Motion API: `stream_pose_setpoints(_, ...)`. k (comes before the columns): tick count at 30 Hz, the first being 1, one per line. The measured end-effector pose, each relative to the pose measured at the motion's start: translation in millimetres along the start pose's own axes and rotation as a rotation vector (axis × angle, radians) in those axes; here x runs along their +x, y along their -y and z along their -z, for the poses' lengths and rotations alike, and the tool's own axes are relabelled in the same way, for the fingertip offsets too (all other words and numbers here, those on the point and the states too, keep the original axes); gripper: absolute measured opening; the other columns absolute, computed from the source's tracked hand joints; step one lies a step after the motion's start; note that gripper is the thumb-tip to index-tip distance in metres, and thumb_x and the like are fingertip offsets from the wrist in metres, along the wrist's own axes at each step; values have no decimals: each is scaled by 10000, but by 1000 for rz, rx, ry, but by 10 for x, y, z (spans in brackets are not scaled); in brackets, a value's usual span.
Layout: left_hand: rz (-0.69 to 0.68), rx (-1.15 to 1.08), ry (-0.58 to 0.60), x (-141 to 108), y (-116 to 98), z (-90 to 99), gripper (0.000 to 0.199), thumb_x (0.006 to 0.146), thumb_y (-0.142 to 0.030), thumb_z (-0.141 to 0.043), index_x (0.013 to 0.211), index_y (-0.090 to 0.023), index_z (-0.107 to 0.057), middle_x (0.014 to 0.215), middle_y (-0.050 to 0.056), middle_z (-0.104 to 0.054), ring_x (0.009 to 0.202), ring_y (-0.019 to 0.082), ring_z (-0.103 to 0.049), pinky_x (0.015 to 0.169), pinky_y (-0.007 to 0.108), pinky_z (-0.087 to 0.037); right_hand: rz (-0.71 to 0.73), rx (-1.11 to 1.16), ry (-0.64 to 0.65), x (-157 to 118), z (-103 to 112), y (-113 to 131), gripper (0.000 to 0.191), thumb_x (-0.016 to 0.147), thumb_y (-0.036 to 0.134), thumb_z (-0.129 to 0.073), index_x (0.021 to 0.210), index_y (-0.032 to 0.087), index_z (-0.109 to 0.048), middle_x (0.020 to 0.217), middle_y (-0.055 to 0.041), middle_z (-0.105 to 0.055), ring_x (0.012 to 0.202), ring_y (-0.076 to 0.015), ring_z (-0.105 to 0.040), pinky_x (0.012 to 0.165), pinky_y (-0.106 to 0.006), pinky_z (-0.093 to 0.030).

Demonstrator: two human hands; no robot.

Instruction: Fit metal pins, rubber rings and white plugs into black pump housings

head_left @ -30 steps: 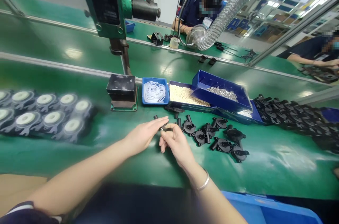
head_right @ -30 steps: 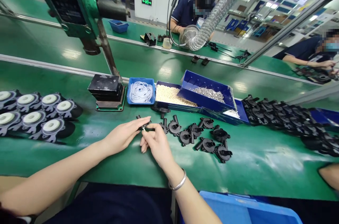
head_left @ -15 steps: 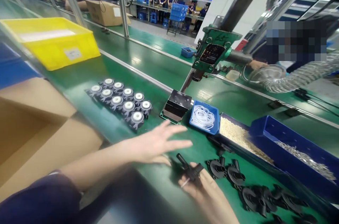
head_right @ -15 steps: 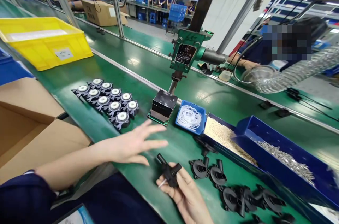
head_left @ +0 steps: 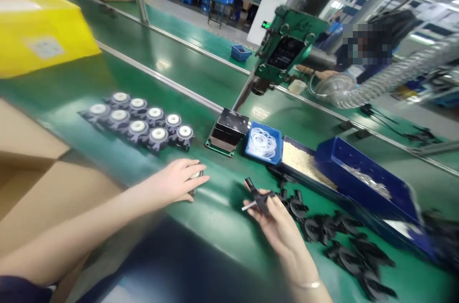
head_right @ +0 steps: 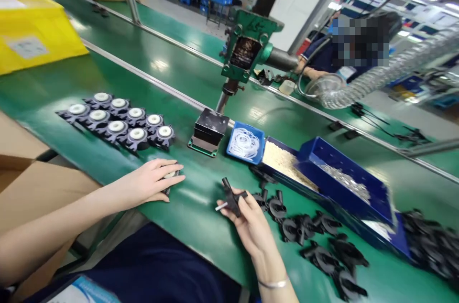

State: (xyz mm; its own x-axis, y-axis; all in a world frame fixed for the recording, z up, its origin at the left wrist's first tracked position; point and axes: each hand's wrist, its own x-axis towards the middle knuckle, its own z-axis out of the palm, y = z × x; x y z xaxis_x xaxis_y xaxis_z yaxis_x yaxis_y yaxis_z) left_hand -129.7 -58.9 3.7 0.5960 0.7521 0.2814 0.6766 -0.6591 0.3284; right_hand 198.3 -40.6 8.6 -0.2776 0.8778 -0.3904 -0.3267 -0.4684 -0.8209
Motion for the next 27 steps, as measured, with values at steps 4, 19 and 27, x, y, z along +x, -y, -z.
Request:
stream_pose_setpoints(4,-151,-226,15,483,-48,-209,601,822,-405,-745,1343,-196,-529,1300,188,-548,1298,363,-450,1052,516,-451,58,51,-61,146,-151,172,304,719,421,-857,911,220,-734,844,-32,-735,803,-216,-746,600,-235,-602)
stream_pose_setpoints(19,140,-796,-35,770,-42,-550,910,761,-388,-784,1488,-220,-264,1483,152,-455,1333,305,-500,1109,450,-442,266,-280,-57,541,-625,254,184,772,351,-795,833,219,-682,1235,-35,-591,618,-71,-552,368,-160,-352)
stream_pose_setpoints(27,140,-696,-41,745,-70,-586,984,781,-366,-777,1527,-224,-151,1491,181,-441,1322,319,-515,1074,466,-473,665,-909,-73,384,-615,133,106,857,282,-725,957,255,-706,1258,-96,-524,1292,-282,-455,1000,-460,-475)
